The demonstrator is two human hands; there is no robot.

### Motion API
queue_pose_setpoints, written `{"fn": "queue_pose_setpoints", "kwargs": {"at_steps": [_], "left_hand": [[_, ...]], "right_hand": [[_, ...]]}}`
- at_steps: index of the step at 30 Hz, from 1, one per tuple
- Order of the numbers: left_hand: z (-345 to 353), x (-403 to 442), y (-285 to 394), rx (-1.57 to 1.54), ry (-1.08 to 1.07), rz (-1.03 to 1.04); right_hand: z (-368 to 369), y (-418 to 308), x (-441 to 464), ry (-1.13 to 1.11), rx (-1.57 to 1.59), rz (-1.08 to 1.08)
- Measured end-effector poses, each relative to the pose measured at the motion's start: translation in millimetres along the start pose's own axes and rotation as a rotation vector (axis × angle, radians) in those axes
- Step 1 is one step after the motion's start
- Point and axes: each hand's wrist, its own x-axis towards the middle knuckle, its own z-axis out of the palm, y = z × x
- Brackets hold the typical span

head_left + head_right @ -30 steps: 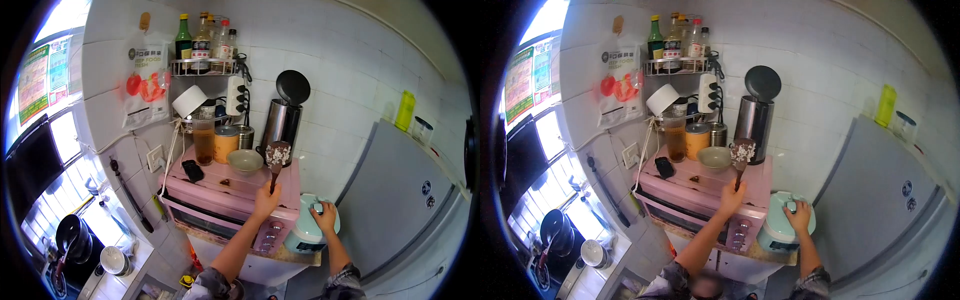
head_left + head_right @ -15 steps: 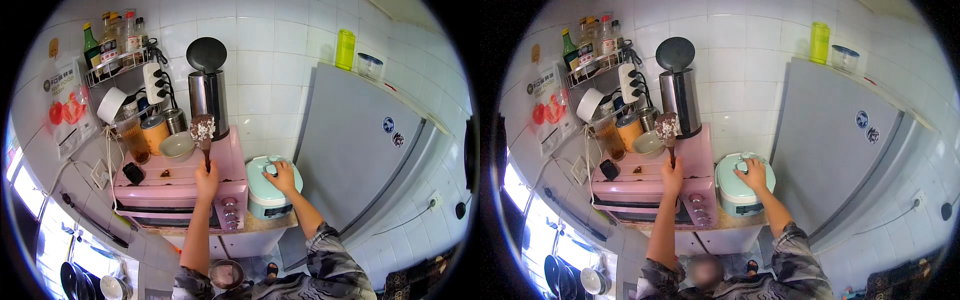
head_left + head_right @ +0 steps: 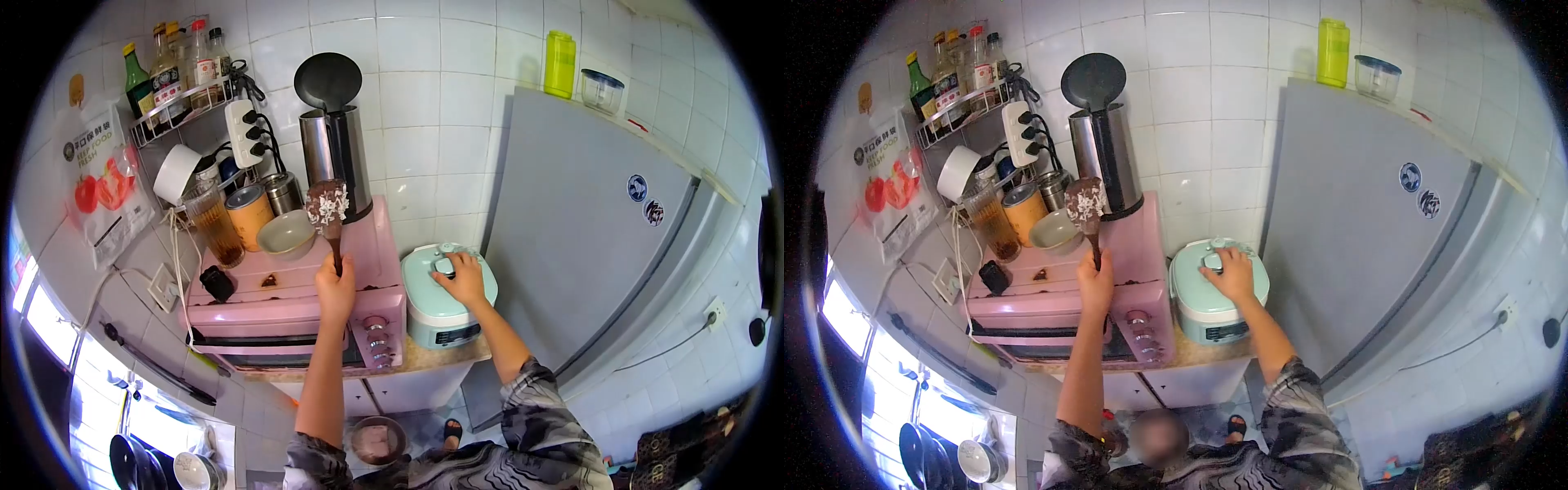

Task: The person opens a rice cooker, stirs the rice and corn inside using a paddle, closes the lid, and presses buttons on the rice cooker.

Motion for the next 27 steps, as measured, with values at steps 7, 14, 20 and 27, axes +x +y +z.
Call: {"fn": "queue_pose_setpoints", "kwargs": {"at_steps": [7, 14, 20, 27], "left_hand": [[0, 1, -5, -0.035, -0.034, -0.013], [-1, 1, -1, -0.034, -0.052, -0.008], [-1, 0, 4, -0.047, -0.043, 0.004], [3, 6, -9, 0.049, -0.101, 0.053]], "right_hand": [[0, -1, 1, 0.024, -0.012, -0.014], [-3, -5, 1, 0.014, -0.012, -0.009], [-1, -4, 2, 0.023, -0.012, -0.020], [1, -2, 0, 0.038, -0.051, -0.033]]}}
